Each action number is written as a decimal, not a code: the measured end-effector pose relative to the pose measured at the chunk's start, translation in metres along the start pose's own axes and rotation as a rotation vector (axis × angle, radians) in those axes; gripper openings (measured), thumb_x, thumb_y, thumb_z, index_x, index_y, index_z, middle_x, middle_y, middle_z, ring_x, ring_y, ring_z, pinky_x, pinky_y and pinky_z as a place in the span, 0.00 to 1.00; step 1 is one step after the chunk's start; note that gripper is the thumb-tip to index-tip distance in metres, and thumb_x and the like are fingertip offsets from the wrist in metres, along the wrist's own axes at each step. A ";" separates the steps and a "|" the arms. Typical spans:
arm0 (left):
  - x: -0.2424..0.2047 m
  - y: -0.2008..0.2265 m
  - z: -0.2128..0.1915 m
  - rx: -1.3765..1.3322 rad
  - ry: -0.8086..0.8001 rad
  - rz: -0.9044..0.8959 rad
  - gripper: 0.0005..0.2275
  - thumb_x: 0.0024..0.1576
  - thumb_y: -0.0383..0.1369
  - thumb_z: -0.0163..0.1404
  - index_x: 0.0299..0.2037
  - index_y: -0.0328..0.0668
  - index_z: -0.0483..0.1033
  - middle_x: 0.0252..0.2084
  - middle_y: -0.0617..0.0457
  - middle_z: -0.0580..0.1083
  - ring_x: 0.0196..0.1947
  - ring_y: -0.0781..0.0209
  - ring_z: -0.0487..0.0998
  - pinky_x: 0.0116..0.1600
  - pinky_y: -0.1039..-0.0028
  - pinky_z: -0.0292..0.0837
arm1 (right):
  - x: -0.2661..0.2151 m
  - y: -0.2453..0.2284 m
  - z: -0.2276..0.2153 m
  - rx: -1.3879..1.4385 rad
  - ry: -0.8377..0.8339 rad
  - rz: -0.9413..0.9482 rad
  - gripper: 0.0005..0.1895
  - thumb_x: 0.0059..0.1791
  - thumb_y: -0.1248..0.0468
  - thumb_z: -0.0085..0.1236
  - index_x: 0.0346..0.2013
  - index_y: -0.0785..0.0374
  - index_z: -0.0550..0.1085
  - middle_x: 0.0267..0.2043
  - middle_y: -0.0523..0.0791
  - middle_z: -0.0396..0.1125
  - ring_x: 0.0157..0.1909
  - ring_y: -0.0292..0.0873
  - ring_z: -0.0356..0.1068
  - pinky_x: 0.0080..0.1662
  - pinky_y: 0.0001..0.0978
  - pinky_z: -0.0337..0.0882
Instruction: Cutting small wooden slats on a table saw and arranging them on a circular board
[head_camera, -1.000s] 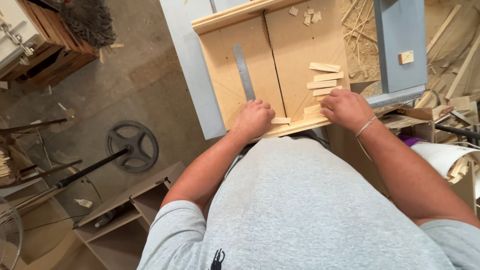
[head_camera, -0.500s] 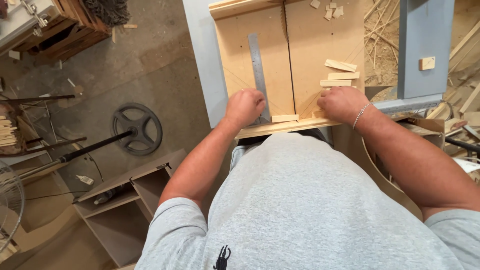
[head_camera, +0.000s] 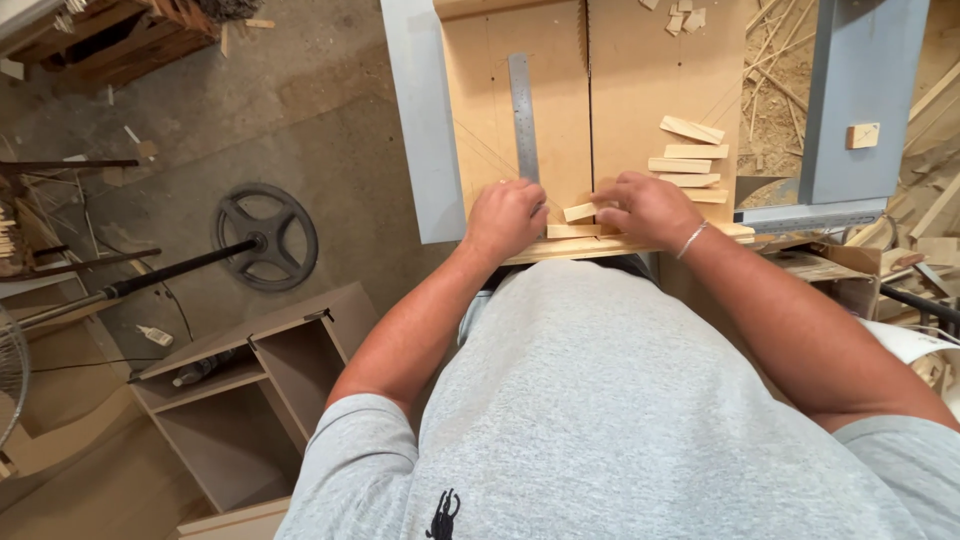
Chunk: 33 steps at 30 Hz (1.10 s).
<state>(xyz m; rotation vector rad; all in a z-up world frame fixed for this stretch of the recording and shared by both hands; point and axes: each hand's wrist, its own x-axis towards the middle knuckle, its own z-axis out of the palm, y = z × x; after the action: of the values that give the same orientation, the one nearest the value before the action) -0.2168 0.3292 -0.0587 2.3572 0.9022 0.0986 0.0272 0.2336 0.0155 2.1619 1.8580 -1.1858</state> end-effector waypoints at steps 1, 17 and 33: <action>0.004 0.005 0.002 -0.003 0.000 0.001 0.08 0.53 0.44 0.54 0.30 0.53 0.77 0.28 0.52 0.74 0.35 0.46 0.81 0.43 0.57 0.79 | -0.001 0.008 0.003 -0.002 -0.001 0.003 0.17 0.51 0.47 0.56 0.52 0.42 0.79 0.48 0.45 0.74 0.52 0.56 0.74 0.55 0.50 0.75; 0.048 0.037 0.006 0.193 -0.431 0.136 0.06 0.52 0.40 0.50 0.31 0.61 0.82 0.31 0.59 0.79 0.40 0.54 0.83 0.45 0.62 0.80 | -0.011 0.072 -0.005 -0.406 -0.248 0.044 0.14 0.47 0.44 0.54 0.40 0.42 0.79 0.42 0.39 0.75 0.49 0.49 0.78 0.51 0.44 0.77; 0.020 0.048 -0.057 -0.390 -0.190 -0.450 0.13 0.54 0.48 0.54 0.47 0.65 0.81 0.39 0.62 0.81 0.49 0.53 0.82 0.55 0.57 0.78 | 0.018 0.019 -0.027 0.016 -0.308 0.007 0.17 0.47 0.53 0.56 0.45 0.57 0.76 0.43 0.53 0.76 0.54 0.60 0.74 0.52 0.56 0.73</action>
<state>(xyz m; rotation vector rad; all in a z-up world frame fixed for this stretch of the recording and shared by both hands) -0.1888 0.3433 0.0122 1.7333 1.1745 -0.1199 0.0571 0.2564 0.0156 1.8619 1.7141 -1.4405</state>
